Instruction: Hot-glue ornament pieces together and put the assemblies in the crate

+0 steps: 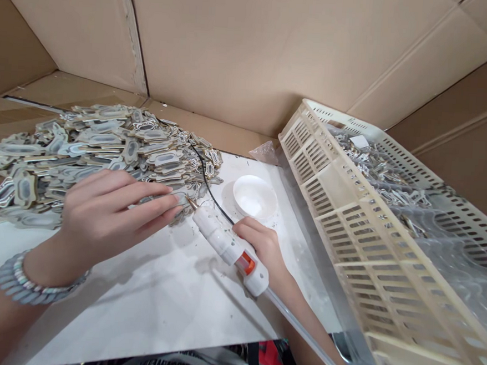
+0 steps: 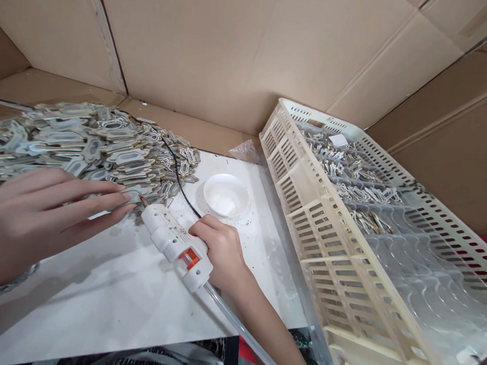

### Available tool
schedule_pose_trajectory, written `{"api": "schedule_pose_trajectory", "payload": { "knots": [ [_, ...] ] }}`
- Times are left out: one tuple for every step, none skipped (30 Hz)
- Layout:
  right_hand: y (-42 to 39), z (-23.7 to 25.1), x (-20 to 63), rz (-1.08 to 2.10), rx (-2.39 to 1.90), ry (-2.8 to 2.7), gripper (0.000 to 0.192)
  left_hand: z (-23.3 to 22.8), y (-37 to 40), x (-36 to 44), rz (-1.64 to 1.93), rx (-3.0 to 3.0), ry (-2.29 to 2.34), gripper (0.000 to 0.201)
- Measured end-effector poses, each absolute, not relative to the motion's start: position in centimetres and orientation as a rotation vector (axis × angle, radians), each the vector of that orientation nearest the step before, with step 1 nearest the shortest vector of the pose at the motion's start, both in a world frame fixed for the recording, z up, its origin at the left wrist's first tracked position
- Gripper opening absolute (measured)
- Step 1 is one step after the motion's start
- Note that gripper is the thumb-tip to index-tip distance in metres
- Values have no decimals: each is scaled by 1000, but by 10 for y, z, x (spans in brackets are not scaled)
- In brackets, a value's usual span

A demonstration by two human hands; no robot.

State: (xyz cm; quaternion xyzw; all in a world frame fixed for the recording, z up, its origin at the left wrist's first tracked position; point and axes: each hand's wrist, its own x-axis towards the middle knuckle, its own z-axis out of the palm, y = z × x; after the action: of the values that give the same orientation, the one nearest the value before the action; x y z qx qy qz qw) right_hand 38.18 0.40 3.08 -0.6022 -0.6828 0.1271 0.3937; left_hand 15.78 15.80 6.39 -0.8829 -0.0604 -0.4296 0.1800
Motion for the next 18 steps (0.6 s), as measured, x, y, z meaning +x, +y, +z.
{"api": "schedule_pose_trajectory", "payload": {
  "knots": [
    [4,31,382,322,-1525,-1735,10,64,158,158,-1210,-2495,-176,22],
    [4,31,382,323,-1521,-1735,11,64,158,158,-1208,-2496,-178,21],
    [4,31,382,323,-1519,-1734,11,64,158,158,-1208,-2497,-178,21],
    [4,31,383,322,-1517,-1734,12,64,158,158,-1208,-2498,-173,22],
    [4,31,383,322,-1516,-1735,13,64,158,158,-1215,-2496,-166,22],
    [4,31,383,322,-1518,-1735,13,64,158,158,-1224,-2492,-161,22],
    [4,32,383,322,-1521,-1735,13,64,158,158,-1230,-2487,-160,21],
    [4,32,383,323,-1524,-1734,13,64,158,158,-1235,-2482,-166,20],
    [3,32,383,323,-1526,-1733,13,65,158,158,-1236,-2477,-174,19],
    [3,32,383,322,-1526,-1730,12,65,158,158,-1230,-2476,-186,18],
    [3,32,383,322,-1523,-1723,12,65,158,158,-1228,-2474,-198,18],
    [3,32,382,325,-1519,-1716,11,65,158,157,-1229,-2474,-210,18],
    [3,32,382,329,-1517,-1707,10,65,158,156,-1234,-2474,-219,19],
    [3,33,382,336,-1518,-1697,10,65,158,156,-1237,-2480,-224,20],
    [3,33,382,340,-1519,-1689,9,65,158,155,-1242,-2487,-228,20],
    [3,34,383,340,-1520,-1684,9,65,158,155,-1249,-2492,-229,19],
    [4,34,383,335,-1523,-1678,9,65,158,156,-1255,-2496,-228,18],
    [4,35,383,326,-1528,-1671,9,66,157,157,-1260,-2502,-227,17]
  ]
}}
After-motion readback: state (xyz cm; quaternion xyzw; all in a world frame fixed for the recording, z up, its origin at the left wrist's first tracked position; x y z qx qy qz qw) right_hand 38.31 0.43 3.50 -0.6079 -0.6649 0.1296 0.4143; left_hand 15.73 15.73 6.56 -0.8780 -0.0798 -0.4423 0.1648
